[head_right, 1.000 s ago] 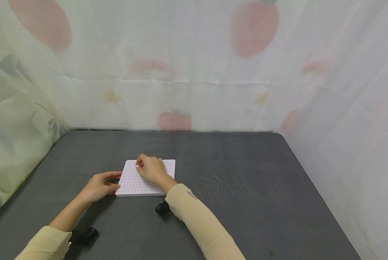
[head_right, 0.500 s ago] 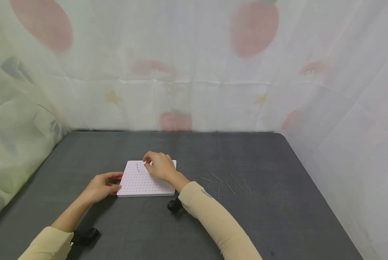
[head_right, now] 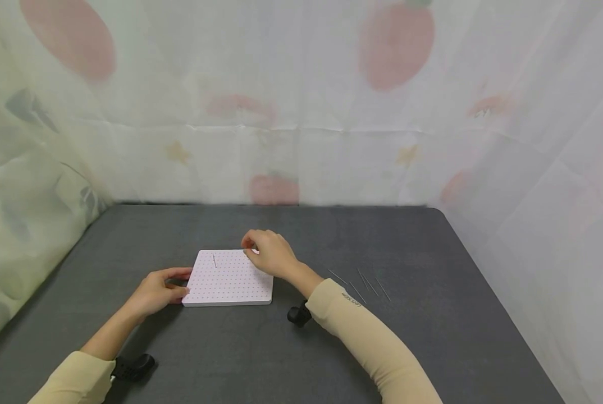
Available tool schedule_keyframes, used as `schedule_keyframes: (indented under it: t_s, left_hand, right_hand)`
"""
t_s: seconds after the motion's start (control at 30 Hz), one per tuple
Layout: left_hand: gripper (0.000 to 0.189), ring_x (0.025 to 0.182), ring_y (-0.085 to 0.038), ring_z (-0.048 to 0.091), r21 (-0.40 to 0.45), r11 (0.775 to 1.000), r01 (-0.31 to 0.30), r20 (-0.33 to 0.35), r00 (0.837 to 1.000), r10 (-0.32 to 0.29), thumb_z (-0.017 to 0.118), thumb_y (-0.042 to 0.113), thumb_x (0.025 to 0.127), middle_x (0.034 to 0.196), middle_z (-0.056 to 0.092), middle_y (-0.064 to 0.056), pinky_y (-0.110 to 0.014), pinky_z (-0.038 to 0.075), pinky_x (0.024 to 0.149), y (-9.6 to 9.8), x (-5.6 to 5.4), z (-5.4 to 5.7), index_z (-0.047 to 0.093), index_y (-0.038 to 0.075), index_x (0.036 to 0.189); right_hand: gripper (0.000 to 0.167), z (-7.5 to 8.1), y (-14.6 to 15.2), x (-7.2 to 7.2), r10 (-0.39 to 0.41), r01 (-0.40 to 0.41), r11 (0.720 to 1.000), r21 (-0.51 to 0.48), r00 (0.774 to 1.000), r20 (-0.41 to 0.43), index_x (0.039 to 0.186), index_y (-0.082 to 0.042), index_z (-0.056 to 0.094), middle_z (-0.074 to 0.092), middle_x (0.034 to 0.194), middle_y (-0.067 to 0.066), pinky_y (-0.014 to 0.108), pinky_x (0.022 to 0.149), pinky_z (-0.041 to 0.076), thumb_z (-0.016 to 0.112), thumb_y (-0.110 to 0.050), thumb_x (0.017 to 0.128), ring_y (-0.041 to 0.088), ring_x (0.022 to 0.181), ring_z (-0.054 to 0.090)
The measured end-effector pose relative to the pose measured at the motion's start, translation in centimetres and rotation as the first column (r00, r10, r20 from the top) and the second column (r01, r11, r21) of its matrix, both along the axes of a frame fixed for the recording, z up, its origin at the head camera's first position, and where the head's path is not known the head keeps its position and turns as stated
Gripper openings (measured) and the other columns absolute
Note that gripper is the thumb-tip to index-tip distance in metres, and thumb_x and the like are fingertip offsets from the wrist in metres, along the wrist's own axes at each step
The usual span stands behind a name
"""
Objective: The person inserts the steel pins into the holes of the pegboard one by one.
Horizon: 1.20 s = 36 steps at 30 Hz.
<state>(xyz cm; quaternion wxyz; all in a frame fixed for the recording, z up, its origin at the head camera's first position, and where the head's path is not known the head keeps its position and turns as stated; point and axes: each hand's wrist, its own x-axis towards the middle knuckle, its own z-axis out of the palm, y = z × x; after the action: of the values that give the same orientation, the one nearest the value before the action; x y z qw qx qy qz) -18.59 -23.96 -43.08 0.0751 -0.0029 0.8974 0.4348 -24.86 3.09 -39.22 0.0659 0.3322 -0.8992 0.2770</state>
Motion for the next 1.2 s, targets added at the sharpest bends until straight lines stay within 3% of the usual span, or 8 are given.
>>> schedule_keyframes:
  t_s: [0.3,0.57,1.03,1.2]
  left_hand:
    - [0.051,0.084,-0.018,0.063,-0.004,1.000,-0.009,0.000,1.000,0.009,0.064,0.001,0.080,0.120,0.055,-0.022,-0.031,0.055,0.065,-0.1,-0.1,0.0,0.049,-0.002,0.129]
    - [0.052,0.084,-0.017,0.063,0.005,1.000,-0.008,0.012,1.000,0.008,0.064,0.001,0.080,0.120,0.054,-0.021,-0.030,0.055,0.065,-0.3,-0.1,0.0,0.048,-0.001,0.129]
    - [0.051,0.085,-0.018,0.064,-0.001,1.000,-0.007,-0.005,1.000,0.007,0.065,0.001,0.080,0.120,0.055,-0.021,-0.030,0.055,0.065,-0.2,-0.2,-0.3,0.049,-0.001,0.129]
    - [0.051,0.084,-0.017,0.063,0.007,1.000,-0.009,0.001,1.000,0.009,0.065,0.001,0.080,0.119,0.055,-0.021,-0.030,0.055,0.065,-0.2,-0.2,-0.3,0.049,-0.001,0.129]
  right_hand:
    - [0.013,0.5,2.9,0.6,-0.010,0.012,1.000,0.021,0.998,-0.064,0.100,-0.013,0.063,0.064,0.094,-0.004,0.026,0.072,0.048,0.061,-0.018,0.088,0.016,0.085,0.060]
    - [0.013,0.6,5.6,1.2,-0.023,0.022,1.000,-0.003,0.998,-0.058,0.100,-0.012,0.063,0.063,0.093,-0.005,0.028,0.074,0.048,0.061,-0.018,0.088,0.016,0.087,0.060]
    - [0.016,0.6,11.1,2.7,-0.073,0.065,0.987,-0.145,0.996,-0.047,0.102,-0.016,0.061,0.063,0.098,-0.003,0.039,0.075,0.050,0.062,-0.013,0.087,0.013,0.088,0.058]
    - [0.017,0.8,13.4,3.1,-0.110,0.101,0.980,-0.169,0.993,-0.043,0.104,-0.017,0.060,0.062,0.100,-0.004,0.036,0.077,0.049,0.061,-0.013,0.088,0.010,0.090,0.057]
